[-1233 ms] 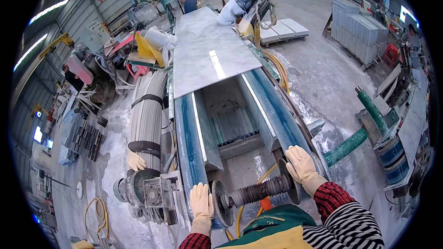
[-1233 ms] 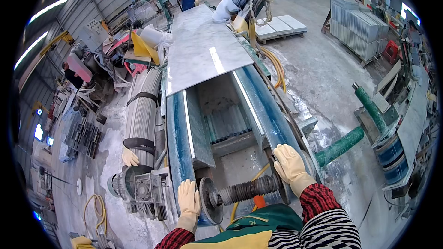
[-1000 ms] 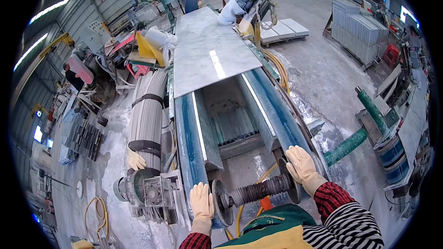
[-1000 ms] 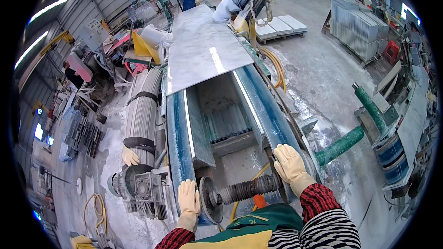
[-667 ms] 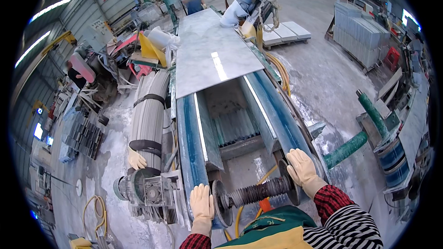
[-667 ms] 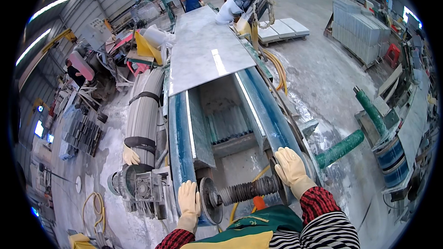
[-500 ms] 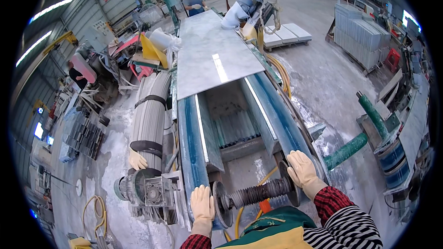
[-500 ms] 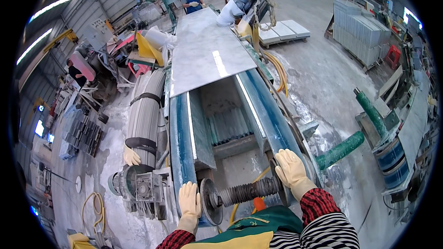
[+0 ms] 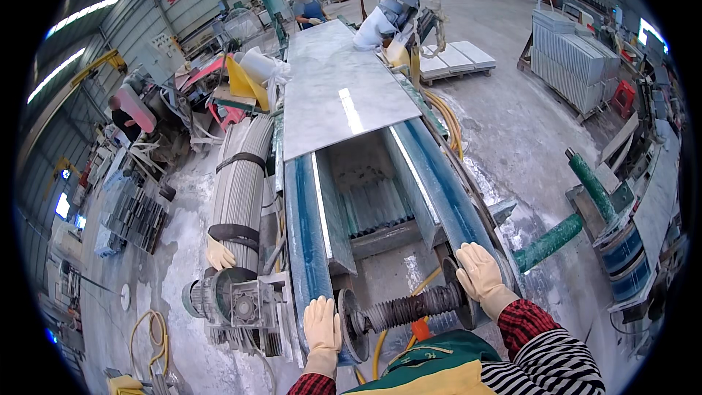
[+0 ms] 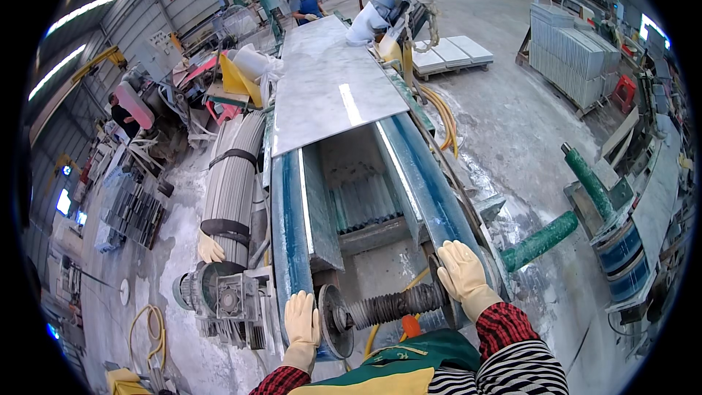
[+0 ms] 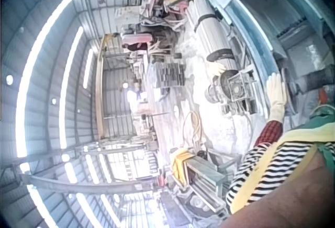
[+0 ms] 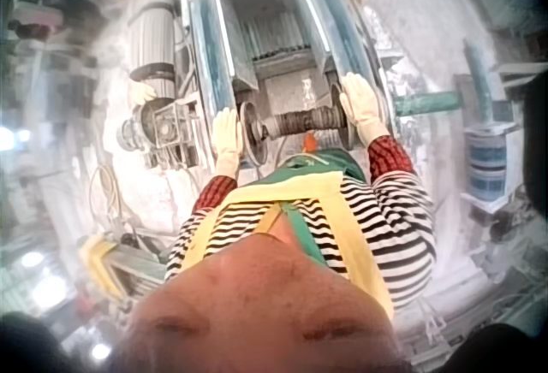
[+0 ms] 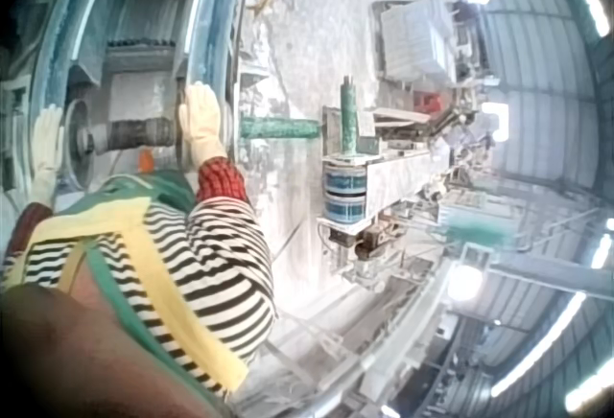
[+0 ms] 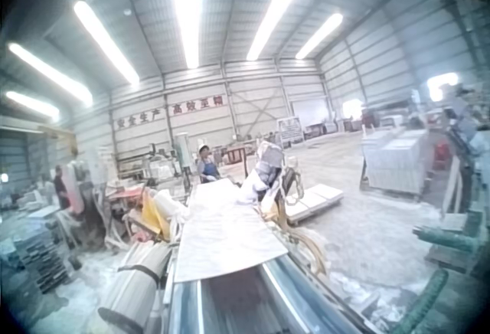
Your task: The person feeds large rectangular tiles onto a conveyor belt and guides them through a processing machine. They repeatedly pick up tiles, align them, and place them onto the belt, then retrieve them after processing and stack them nearby.
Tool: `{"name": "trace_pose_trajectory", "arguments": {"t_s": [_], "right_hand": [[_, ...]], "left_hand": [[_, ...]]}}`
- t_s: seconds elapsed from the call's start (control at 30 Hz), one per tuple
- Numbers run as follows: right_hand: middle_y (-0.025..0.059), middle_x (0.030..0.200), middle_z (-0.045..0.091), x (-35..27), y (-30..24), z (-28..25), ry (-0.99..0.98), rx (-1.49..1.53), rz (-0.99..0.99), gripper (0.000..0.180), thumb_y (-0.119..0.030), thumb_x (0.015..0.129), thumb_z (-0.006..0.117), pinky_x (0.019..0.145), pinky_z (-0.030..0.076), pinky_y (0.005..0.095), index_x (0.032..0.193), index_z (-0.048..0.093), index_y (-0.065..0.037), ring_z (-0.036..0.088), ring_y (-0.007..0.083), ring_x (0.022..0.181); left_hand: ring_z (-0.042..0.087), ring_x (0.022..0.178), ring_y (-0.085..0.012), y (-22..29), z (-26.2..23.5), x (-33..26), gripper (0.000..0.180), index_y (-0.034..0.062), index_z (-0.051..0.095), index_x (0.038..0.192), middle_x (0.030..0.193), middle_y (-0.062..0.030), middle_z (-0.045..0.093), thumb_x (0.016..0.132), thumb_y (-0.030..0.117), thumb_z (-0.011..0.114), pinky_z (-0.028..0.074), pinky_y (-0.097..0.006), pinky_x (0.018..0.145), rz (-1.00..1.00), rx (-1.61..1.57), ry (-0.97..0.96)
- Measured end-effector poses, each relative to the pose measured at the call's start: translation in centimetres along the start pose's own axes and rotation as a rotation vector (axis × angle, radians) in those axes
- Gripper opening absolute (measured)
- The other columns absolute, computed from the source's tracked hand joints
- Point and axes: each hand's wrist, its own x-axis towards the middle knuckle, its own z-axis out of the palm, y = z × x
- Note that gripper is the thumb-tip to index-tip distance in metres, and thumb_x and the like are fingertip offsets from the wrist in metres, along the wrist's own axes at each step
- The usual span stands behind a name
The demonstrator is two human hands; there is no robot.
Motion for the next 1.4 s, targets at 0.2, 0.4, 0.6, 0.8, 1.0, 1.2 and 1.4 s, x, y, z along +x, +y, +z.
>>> {"name": "trace_pose_trajectory", "arguments": {"t_s": [0.2, 0.4, 0.6, 0.8, 1.0, 1.2, 1.4], "right_hand": [[0.0234, 0.145, 0.064, -0.6, 0.3, 0.5, 0.012, -0.011, -0.003, 0.049, -0.025, 0.095, 0.069, 0.125, 0.041, 0.0502, 0.137, 0.063, -0.001, 0.057, 0.0427, 0.139], [0.0235, 0.144, 0.064, -0.8, 0.1, 0.3, 0.021, -0.005, -0.008, 0.049, -0.026, 0.095, 0.068, 0.125, 0.041, 0.0506, 0.137, 0.063, -0.001, 0.058, 0.0430, 0.138], [0.0232, 0.142, 0.064, -0.8, -0.4, -0.3, 0.020, 0.007, -0.010, 0.048, -0.026, 0.095, 0.068, 0.123, 0.042, 0.0503, 0.135, 0.063, -0.001, 0.059, 0.0423, 0.136], [0.0234, 0.141, 0.064, -1.1, -0.2, -0.1, 0.045, -0.011, -0.021, 0.049, -0.025, 0.094, 0.069, 0.122, 0.043, 0.0504, 0.135, 0.063, -0.001, 0.059, 0.0426, 0.133], [0.0256, 0.139, 0.065, -0.8, 0.0, -0.8, 0.027, 0.044, -0.029, 0.047, -0.025, 0.094, 0.070, 0.120, 0.044, 0.0517, 0.133, 0.064, 0.000, 0.059, 0.0463, 0.133], [0.0320, 0.126, 0.071, 6.1, -4.4, 0.5, 0.342, 0.368, 0.043, 0.038, -0.011, 0.094, 0.071, 0.109, 0.052, 0.0573, 0.127, 0.070, 0.007, 0.066, 0.0547, 0.118], [0.0214, 0.134, 0.078, 24.0, -8.3, 16.6, -0.114, 1.178, 0.500, 0.052, -0.036, 0.105, 0.077, 0.112, 0.054, 0.0399, 0.142, 0.071, 0.001, 0.073, 0.0318, 0.129]], "left_hand": [[0.049, 0.150, -0.0485, 0.0, 0.1, -0.2, 0.051, 0.0029, 0.060, 0.151, 0.158, -0.0256, 0.058, 0.105, 0.025, 0.063, 0.032, -0.059, 0.129, 0.013, -0.002, 0.020], [0.048, 0.150, -0.0490, 0.2, 0.0, -0.5, 0.051, 0.0029, 0.060, 0.151, 0.158, -0.0261, 0.058, 0.106, 0.025, 0.061, 0.032, -0.060, 0.129, 0.013, -0.010, 0.017], [0.049, 0.149, -0.0492, 0.3, -0.3, -0.7, 0.051, 0.0029, 0.060, 0.152, 0.158, -0.0261, 0.058, 0.106, 0.026, 0.061, 0.032, -0.060, 0.129, 0.005, -0.016, 0.002], [0.049, 0.149, -0.0488, 0.3, 0.0, -1.0, 0.052, 0.0027, 0.061, 0.151, 0.158, -0.0253, 0.058, 0.105, 0.026, 0.062, 0.032, -0.060, 0.129, 0.014, 0.003, 0.021], [0.055, 0.142, -0.0492, 0.5, -0.4, -1.0, 0.049, 0.0019, 0.062, 0.149, 0.151, -0.0265, 0.062, 0.104, 0.022, 0.063, 0.038, -0.060, 0.124, 0.044, -0.040, 0.080], [0.068, 0.121, -0.0489, -1.5, -1.3, 6.1, 0.043, -0.0035, 0.064, 0.143, 0.132, -0.0274, 0.072, 0.103, 0.014, 0.068, 0.054, -0.054, 0.109, 0.051, -0.284, 0.140], [0.048, 0.152, -0.0500, -7.4, -0.3, 18.8, 0.058, -0.0006, 0.055, 0.156, 0.160, -0.0307, 0.054, 0.105, 0.022, 0.071, 0.038, -0.053, 0.130, 0.099, -0.124, -0.047]]}}
